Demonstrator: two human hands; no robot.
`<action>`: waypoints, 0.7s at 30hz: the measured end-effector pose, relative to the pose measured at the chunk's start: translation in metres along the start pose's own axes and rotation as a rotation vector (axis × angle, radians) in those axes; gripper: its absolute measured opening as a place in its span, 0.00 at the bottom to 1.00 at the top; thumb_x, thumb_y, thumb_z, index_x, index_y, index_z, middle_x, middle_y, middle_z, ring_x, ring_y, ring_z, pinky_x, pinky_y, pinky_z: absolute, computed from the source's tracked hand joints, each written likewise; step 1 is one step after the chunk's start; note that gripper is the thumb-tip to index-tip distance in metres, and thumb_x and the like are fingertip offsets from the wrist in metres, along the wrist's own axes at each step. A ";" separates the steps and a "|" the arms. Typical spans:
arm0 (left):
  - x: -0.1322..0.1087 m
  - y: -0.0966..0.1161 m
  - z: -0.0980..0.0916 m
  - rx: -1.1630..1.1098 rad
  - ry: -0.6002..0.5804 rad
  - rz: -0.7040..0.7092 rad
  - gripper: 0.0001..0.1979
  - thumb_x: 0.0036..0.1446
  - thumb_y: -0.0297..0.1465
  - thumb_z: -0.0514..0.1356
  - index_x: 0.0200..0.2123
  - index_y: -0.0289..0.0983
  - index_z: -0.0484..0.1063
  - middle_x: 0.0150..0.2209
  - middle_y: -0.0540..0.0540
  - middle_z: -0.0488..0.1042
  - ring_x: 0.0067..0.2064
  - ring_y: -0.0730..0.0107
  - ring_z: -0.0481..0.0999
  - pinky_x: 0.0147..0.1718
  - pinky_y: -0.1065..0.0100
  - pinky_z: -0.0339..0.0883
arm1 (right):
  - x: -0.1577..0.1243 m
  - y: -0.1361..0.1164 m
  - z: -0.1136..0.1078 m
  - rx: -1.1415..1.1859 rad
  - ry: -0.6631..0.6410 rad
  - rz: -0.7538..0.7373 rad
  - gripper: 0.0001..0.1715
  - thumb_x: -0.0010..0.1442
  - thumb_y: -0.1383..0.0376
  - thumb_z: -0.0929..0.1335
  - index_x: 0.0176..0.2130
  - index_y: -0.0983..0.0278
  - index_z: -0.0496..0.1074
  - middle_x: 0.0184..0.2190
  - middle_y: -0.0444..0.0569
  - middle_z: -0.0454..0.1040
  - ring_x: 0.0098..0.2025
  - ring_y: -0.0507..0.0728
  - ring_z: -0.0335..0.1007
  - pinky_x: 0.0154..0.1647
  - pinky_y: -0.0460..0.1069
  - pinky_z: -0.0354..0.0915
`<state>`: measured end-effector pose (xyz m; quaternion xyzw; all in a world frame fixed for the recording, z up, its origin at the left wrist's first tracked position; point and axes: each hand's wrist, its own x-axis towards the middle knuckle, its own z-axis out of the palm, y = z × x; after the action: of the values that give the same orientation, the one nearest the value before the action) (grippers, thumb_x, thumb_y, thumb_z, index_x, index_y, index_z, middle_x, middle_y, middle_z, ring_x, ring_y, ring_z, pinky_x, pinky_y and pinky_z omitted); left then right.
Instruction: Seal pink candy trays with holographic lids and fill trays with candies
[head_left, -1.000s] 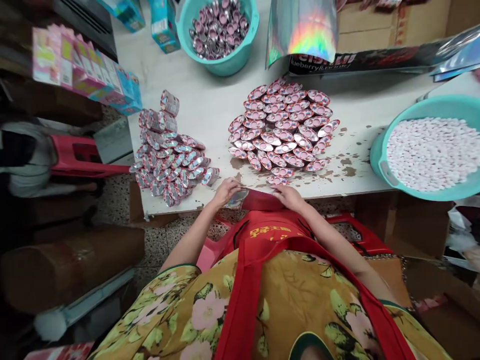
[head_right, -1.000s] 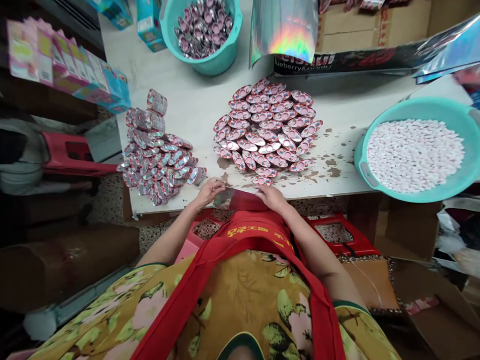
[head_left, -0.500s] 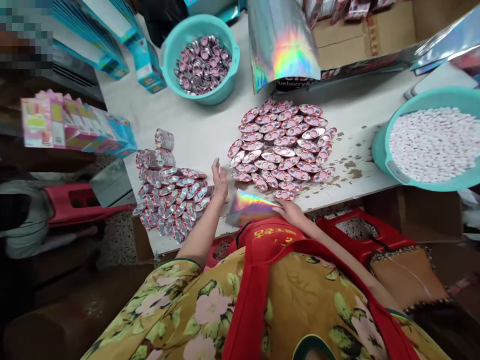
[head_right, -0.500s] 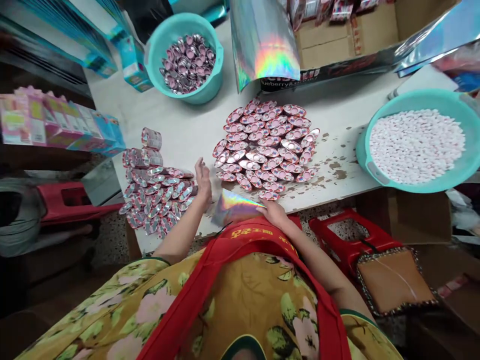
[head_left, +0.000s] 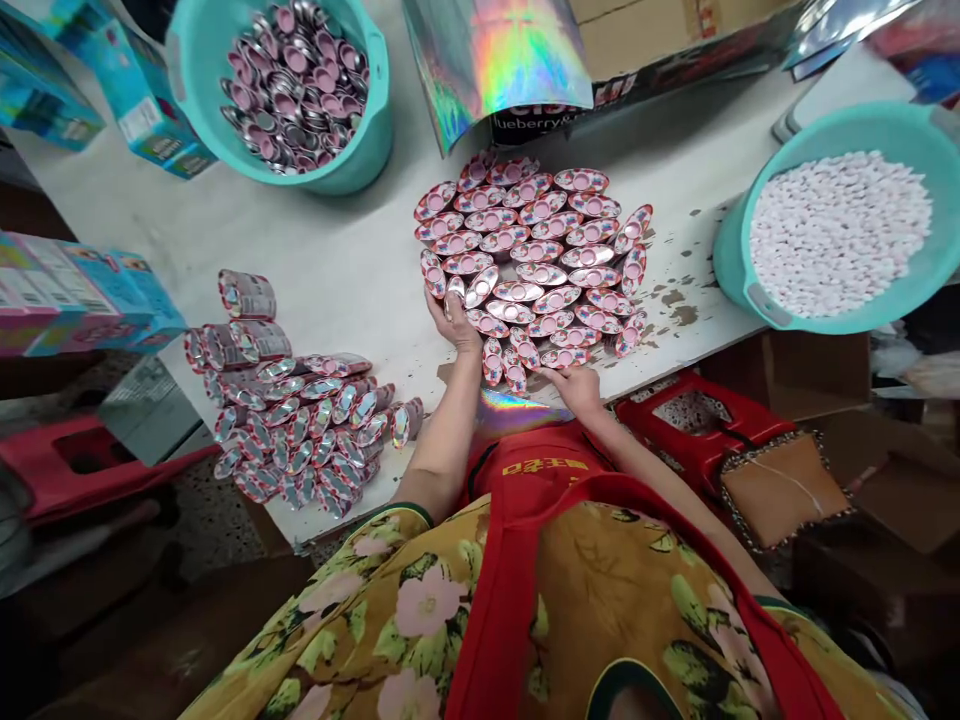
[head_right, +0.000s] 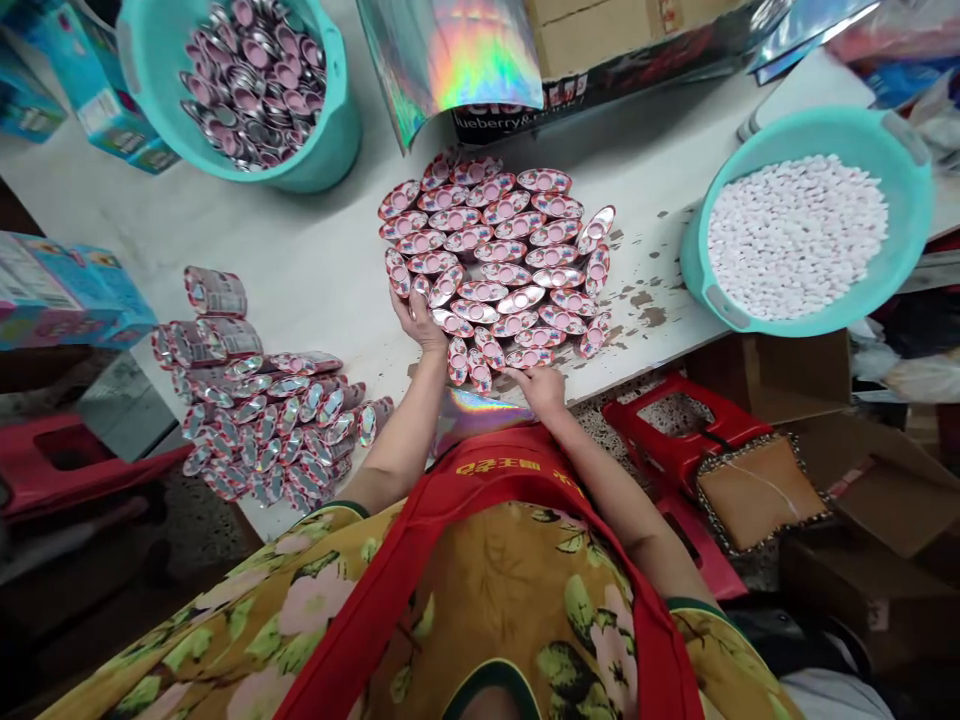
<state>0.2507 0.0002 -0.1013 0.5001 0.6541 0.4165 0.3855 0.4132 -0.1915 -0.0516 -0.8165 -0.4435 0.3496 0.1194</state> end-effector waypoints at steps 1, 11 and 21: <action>0.001 0.002 0.012 0.018 0.065 0.002 0.44 0.70 0.55 0.36 0.76 0.31 0.37 0.77 0.37 0.45 0.77 0.65 0.46 0.74 0.65 0.45 | 0.005 0.001 -0.004 0.015 0.005 0.004 0.43 0.63 0.32 0.61 0.25 0.61 0.83 0.20 0.49 0.78 0.24 0.54 0.66 0.28 0.49 0.54; -0.040 0.015 -0.048 0.032 -0.263 0.114 0.56 0.59 0.66 0.51 0.76 0.39 0.34 0.77 0.32 0.36 0.78 0.49 0.44 0.72 0.49 0.50 | -0.032 0.047 -0.056 0.155 0.443 0.057 0.30 0.64 0.41 0.66 0.38 0.63 0.78 0.37 0.54 0.78 0.36 0.58 0.71 0.42 0.52 0.68; -0.158 0.037 -0.008 0.393 -0.307 -0.073 0.63 0.52 0.35 0.73 0.75 0.42 0.30 0.77 0.30 0.40 0.77 0.45 0.42 0.74 0.44 0.39 | 0.040 0.072 -0.009 0.220 0.571 0.034 0.51 0.68 0.40 0.58 0.73 0.69 0.42 0.71 0.72 0.50 0.73 0.71 0.47 0.71 0.72 0.50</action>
<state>0.2873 -0.1497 -0.0500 0.5988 0.6741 0.1861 0.3904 0.4798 -0.2003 -0.1002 -0.8712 -0.3378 0.1540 0.3213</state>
